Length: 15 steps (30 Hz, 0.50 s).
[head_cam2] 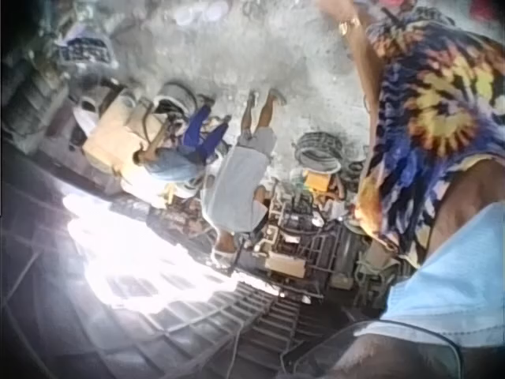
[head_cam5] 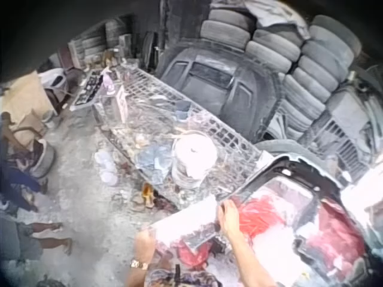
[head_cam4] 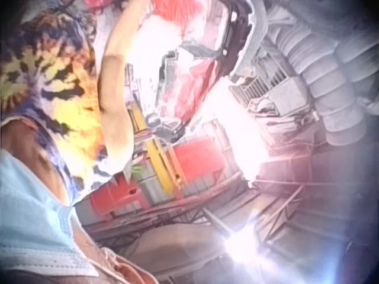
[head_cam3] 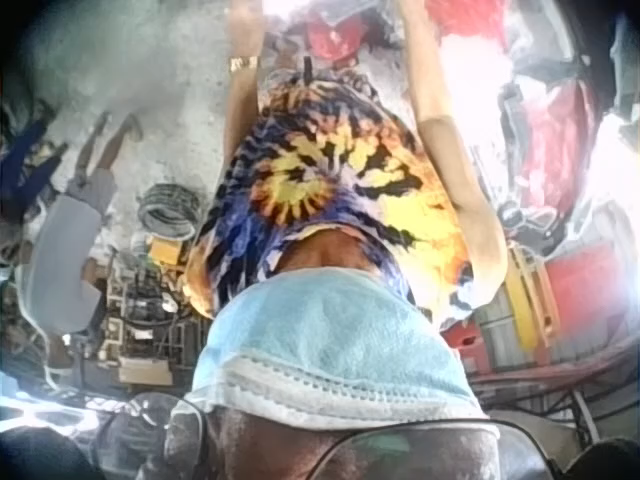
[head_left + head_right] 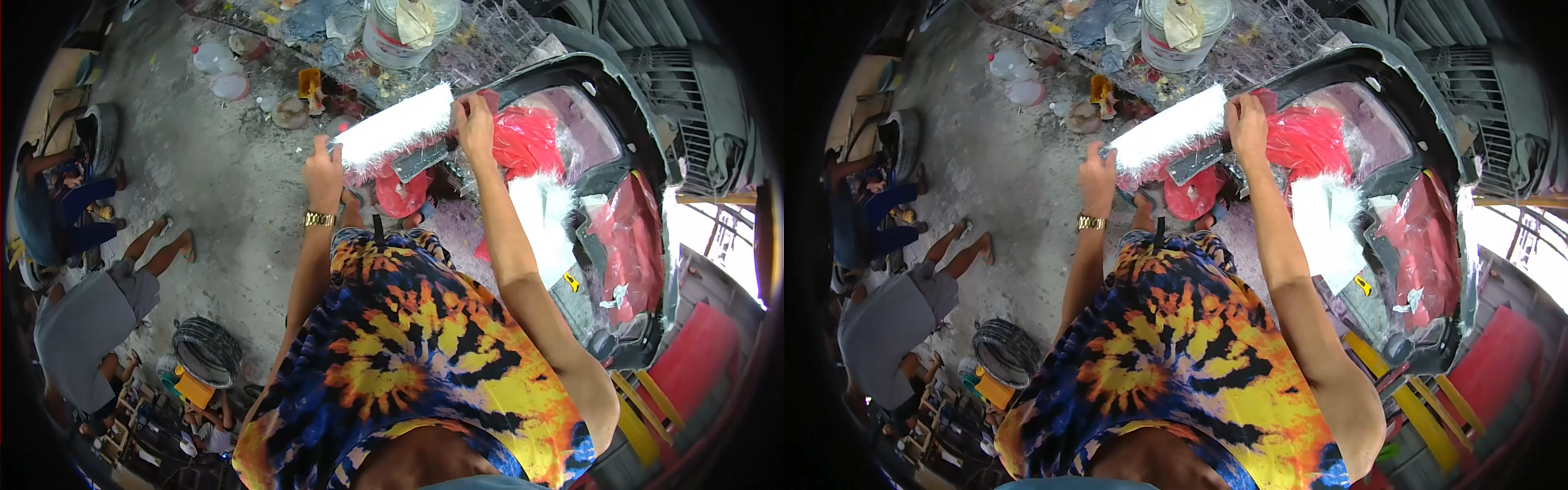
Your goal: Applying and trimming fiberglass sheets on a car bumper for repair.
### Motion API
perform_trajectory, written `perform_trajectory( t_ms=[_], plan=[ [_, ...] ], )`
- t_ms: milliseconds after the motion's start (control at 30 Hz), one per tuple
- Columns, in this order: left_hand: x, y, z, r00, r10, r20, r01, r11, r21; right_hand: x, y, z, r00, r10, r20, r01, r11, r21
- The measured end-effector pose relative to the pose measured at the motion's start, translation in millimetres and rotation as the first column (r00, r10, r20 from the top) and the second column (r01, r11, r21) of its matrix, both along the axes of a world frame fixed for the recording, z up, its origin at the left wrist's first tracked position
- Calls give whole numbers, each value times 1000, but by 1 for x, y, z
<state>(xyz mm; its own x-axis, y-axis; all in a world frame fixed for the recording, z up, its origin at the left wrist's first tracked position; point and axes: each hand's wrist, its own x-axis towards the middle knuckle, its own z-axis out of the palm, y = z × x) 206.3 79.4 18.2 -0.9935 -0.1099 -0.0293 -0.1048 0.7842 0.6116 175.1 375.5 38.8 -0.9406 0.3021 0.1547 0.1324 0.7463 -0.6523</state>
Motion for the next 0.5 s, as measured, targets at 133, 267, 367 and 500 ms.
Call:
perform_trajectory(
  t_ms=[133,267,367,500],
  plan=[
    [10,4,18,959,-225,-172,220,974,-52,29,-20,16,973,225,-45,-208,949,238],
    [18,21,10,755,-638,-153,573,755,-319,60,-56,10,747,594,299,-664,643,382],
    [21,24,-5,738,-674,-44,642,720,-262,63,-60,-1,721,584,372,-692,595,408],
    [24,19,-18,719,-695,-35,660,697,-280,59,-52,-7,703,591,397,-710,549,440]
  ],
)
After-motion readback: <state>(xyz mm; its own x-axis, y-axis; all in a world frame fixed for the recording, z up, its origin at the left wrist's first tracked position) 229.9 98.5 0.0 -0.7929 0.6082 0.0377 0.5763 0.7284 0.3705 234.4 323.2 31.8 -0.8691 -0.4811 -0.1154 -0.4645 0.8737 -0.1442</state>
